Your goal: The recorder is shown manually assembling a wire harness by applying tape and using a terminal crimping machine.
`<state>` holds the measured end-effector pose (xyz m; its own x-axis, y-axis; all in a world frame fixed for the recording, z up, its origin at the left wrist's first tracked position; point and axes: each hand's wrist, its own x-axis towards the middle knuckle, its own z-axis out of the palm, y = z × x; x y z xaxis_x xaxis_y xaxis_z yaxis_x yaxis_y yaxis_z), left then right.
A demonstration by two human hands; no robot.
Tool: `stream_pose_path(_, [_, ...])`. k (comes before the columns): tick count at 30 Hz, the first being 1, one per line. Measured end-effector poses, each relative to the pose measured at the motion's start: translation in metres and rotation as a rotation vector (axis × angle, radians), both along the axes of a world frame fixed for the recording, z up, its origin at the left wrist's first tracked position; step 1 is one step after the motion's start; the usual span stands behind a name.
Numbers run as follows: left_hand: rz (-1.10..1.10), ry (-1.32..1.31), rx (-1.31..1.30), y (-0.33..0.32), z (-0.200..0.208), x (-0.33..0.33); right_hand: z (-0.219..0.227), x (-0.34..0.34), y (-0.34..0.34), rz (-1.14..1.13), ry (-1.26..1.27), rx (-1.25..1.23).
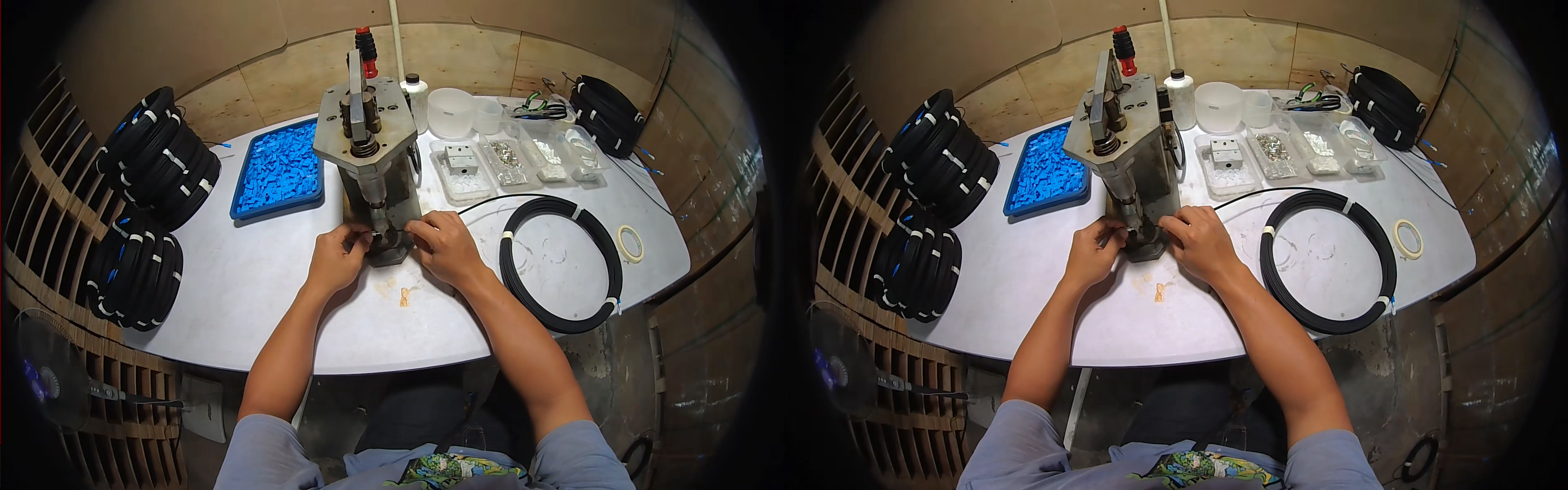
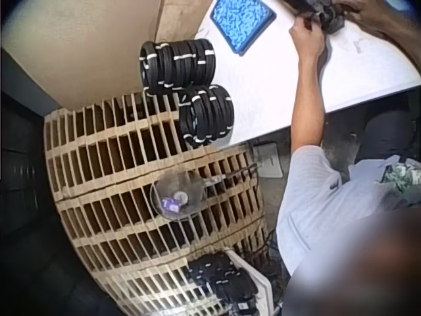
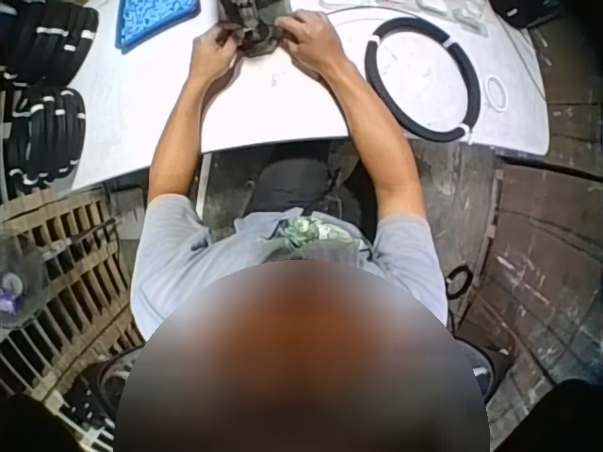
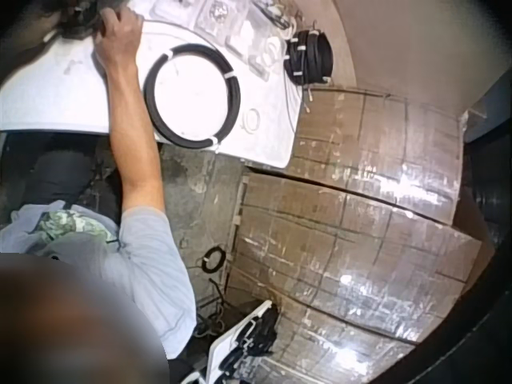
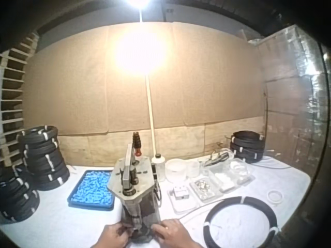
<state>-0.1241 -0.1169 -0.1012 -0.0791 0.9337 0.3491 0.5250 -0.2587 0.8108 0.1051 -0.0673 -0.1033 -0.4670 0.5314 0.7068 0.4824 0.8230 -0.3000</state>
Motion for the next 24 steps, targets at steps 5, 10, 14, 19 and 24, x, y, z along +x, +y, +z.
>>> stream_pose_path(5, [0.001, -0.004, 0.002, -0.0005, 0.0005, 0.0006, -0.0001, 0.0003, 0.0007, 0.004, 0.013, 0.01])
stream_pose_path(10, [-0.006, -0.021, 0.006, 0.0006, -0.0017, -0.0003, 0.0002, 0.0003, 0.0013, 0.005, 0.012, -0.001])
stream_pose_path(14, [-0.008, -0.026, -0.005, 0.0016, -0.0021, -0.0007, 0.0008, 0.0006, 0.0012, 0.011, 0.022, -0.011])
stream_pose_path(19, [-0.003, -0.02, -0.001, 0.0012, -0.0016, -0.0008, 0.0, 0.0001, 0.0013, 0.019, 0.016, -0.025])
stream_pose_path(24, [0.002, -0.006, 0.002, 0.0005, -0.0007, -0.0006, 0.0013, 0.0005, 0.0006, 0.025, 0.012, -0.03])
